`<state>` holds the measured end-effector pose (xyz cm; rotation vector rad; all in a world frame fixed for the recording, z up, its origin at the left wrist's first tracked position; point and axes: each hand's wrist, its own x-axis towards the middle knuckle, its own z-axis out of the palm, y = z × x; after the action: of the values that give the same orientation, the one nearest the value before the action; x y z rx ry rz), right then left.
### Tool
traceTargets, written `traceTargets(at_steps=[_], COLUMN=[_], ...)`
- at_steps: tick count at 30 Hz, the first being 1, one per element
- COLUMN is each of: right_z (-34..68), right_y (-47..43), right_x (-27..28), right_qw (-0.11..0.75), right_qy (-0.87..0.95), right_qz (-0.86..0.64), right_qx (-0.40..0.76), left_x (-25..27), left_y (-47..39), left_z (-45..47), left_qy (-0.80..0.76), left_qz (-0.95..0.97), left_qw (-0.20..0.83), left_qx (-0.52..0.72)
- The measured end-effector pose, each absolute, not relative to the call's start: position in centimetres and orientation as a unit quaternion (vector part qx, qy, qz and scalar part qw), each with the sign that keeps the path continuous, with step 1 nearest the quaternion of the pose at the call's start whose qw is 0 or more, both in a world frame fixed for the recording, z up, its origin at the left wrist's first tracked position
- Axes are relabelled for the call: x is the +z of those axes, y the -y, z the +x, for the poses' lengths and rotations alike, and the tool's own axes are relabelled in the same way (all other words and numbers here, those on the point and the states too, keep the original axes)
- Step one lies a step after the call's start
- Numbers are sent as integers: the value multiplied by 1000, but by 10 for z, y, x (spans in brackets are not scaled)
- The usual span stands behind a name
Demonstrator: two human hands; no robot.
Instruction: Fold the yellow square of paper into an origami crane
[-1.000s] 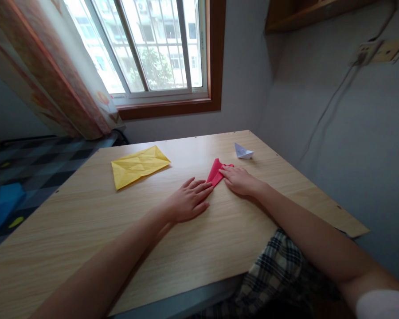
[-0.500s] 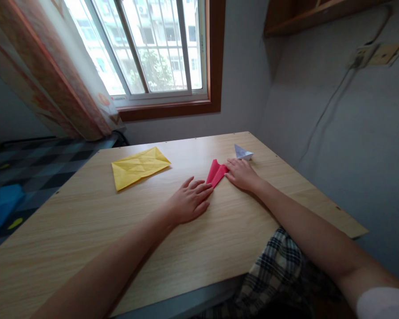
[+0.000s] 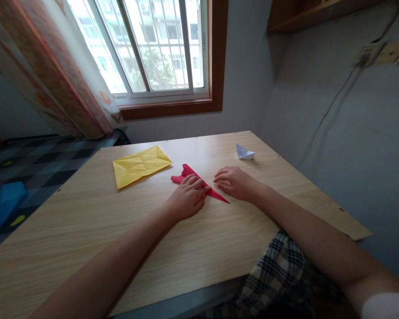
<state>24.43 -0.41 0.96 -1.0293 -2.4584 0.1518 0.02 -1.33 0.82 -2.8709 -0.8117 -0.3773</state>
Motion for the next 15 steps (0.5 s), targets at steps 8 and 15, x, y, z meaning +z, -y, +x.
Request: traceTargets(at_steps=[8, 15], right_z=[236, 239], right_y=[17, 12], right_x=[16, 13], right_qw=[180, 180], right_qy=[889, 892], right_qz=[-402, -398], right_qx=[127, 118], left_x=[0, 5], left_y=[5, 0], left_z=[-4, -3], left_qy=[300, 319], left_qz=[-945, -939], left_qw=[-3, 24], left_qx=[-133, -124])
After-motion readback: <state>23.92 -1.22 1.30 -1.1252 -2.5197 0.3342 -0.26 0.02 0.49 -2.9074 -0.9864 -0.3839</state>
